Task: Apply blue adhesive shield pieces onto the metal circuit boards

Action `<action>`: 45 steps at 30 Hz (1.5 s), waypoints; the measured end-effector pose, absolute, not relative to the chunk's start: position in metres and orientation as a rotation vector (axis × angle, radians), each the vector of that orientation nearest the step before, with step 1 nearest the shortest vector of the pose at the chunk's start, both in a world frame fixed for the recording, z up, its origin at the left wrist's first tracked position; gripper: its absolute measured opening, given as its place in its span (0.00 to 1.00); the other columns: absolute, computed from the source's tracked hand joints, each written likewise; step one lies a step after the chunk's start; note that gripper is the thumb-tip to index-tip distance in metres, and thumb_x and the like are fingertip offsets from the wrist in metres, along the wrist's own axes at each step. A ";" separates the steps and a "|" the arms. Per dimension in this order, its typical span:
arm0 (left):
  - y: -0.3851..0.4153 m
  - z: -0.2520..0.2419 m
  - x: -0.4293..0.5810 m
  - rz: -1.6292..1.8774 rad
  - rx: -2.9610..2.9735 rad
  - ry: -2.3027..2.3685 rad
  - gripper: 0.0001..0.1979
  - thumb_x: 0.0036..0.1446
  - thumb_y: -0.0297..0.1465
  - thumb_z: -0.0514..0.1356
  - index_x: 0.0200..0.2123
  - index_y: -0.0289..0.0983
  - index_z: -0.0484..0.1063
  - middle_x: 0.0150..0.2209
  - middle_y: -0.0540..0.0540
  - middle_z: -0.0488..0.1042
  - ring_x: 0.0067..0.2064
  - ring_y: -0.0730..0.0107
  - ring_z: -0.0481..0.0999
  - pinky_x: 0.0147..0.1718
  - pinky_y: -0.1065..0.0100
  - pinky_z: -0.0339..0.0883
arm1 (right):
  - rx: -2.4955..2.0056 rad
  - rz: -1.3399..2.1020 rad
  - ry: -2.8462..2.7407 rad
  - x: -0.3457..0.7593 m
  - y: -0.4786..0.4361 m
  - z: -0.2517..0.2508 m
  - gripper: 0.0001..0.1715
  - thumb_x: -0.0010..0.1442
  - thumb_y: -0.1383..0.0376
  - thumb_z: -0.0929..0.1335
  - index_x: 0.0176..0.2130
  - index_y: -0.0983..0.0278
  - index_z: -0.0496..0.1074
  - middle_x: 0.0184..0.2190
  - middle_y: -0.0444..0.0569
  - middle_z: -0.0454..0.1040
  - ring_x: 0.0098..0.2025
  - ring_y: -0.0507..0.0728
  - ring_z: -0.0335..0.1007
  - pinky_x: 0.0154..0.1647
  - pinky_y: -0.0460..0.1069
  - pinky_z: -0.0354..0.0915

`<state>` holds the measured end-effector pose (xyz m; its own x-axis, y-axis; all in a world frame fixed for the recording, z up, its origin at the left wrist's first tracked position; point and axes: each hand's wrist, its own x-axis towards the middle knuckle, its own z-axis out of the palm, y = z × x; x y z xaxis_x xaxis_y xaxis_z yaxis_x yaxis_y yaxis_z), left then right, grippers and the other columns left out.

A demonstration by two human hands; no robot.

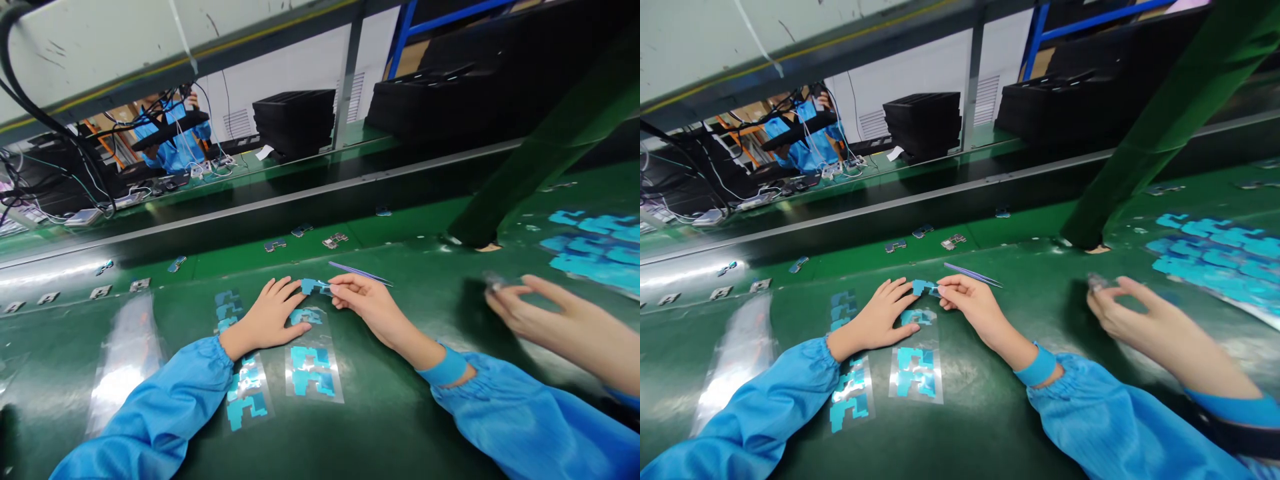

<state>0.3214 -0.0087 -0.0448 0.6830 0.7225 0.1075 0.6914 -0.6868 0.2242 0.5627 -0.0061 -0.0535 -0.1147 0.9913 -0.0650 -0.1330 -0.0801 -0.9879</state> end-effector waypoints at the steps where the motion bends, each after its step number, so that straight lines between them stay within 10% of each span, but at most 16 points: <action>1: -0.009 -0.045 0.321 0.283 2.716 1.157 0.32 0.64 0.52 0.57 0.63 0.37 0.65 0.68 0.35 0.63 0.72 0.42 0.56 0.68 0.37 0.49 | -1.098 1.419 -1.153 0.563 -0.006 -0.053 0.16 0.50 0.55 0.77 0.37 0.61 0.79 0.24 0.49 0.77 0.27 0.56 0.73 0.33 0.53 0.69; 15: 0.004 -0.054 0.309 1.034 2.790 0.943 0.13 0.65 0.33 0.62 0.52 0.40 0.70 0.53 0.41 0.78 0.57 0.54 0.77 0.58 0.47 0.72 | -0.992 1.478 -1.273 0.554 -0.003 -0.054 0.21 0.47 0.55 0.77 0.37 0.64 0.76 0.26 0.43 0.75 0.27 0.52 0.71 0.36 0.51 0.69; 30: 0.000 -0.041 0.312 0.979 2.791 1.015 0.15 0.62 0.28 0.62 0.52 0.44 0.71 0.49 0.42 0.80 0.50 0.52 0.82 0.51 0.45 0.78 | -0.956 1.461 -1.295 0.550 -0.002 -0.064 0.03 0.56 0.66 0.73 0.34 0.62 0.77 0.28 0.42 0.76 0.31 0.52 0.72 0.36 0.47 0.68; 45: 0.005 -0.043 0.314 0.858 2.674 1.047 0.12 0.63 0.27 0.63 0.50 0.42 0.72 0.45 0.45 0.81 0.49 0.59 0.81 0.54 0.49 0.76 | -1.111 1.424 -1.336 0.553 -0.007 -0.056 0.05 0.55 0.66 0.72 0.35 0.63 0.79 0.29 0.45 0.79 0.32 0.54 0.75 0.33 0.47 0.69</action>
